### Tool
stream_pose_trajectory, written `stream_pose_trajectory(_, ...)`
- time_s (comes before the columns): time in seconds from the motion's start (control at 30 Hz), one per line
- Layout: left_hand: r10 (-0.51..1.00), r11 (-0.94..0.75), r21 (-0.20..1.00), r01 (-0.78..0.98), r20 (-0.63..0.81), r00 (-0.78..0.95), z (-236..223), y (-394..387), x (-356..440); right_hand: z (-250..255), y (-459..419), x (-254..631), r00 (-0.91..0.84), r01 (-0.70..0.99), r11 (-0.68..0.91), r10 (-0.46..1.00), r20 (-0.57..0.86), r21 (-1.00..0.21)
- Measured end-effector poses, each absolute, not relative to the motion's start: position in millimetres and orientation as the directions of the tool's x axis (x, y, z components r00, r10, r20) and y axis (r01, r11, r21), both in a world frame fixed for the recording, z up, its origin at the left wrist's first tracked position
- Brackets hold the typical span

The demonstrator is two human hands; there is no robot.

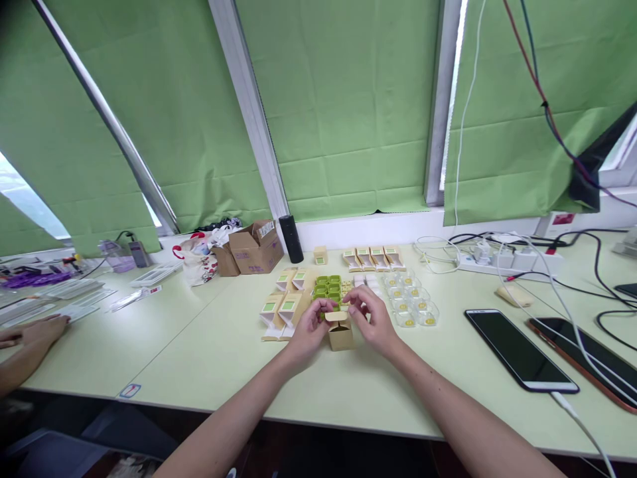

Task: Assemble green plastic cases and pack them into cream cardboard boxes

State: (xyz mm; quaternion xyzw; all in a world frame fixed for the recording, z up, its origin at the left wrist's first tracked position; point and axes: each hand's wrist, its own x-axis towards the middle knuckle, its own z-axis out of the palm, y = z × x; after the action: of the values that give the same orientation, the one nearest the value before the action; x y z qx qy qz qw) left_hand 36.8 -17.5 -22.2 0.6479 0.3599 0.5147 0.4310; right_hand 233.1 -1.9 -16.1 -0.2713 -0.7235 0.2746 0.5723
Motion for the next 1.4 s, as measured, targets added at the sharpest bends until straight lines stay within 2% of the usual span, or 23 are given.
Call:
stream_pose_trajectory(0.13, 0.909, -0.374, 0.927, 0.027, 0.361, 0.21, -19.1, -19.1, 37.0, -14.3, -7.1, 234.8, -0.25, 0.149, 0.792, 0.609, 0.753, -0.592)
stream_pose_trajectory(0.27, 0.913, -0.355, 0.935, -0.005, 0.347, 0.214, -15.6, -19.2, 35.2, -15.5, -9.4, 235.8, -0.337, 0.241, 0.815, 0.579, 0.742, -0.527)
stream_pose_trajectory(0.5, 0.897, -0.375, 0.925, -0.063, 0.379, 0.227, -16.9, -14.2, 27.8, -16.7, -8.9, 238.8, -0.39, 0.282, 0.809, 0.587, 0.709, -0.515)
stream_pose_trajectory(0.73, 0.89, -0.396, 0.918, -0.029, 0.392, 0.233, -17.9, -16.0, 28.7, -17.9, -8.0, 238.9, -0.414, 0.246, 0.842, 0.539, 0.733, -0.48)
stream_pose_trajectory(1.4, 0.876, -0.434, 0.9, 0.029, 0.414, 0.249, -19.7, -20.6, 28.1, -11.9, -12.5, 240.0, -0.475, 0.235, 0.821, 0.564, 0.675, -0.52)
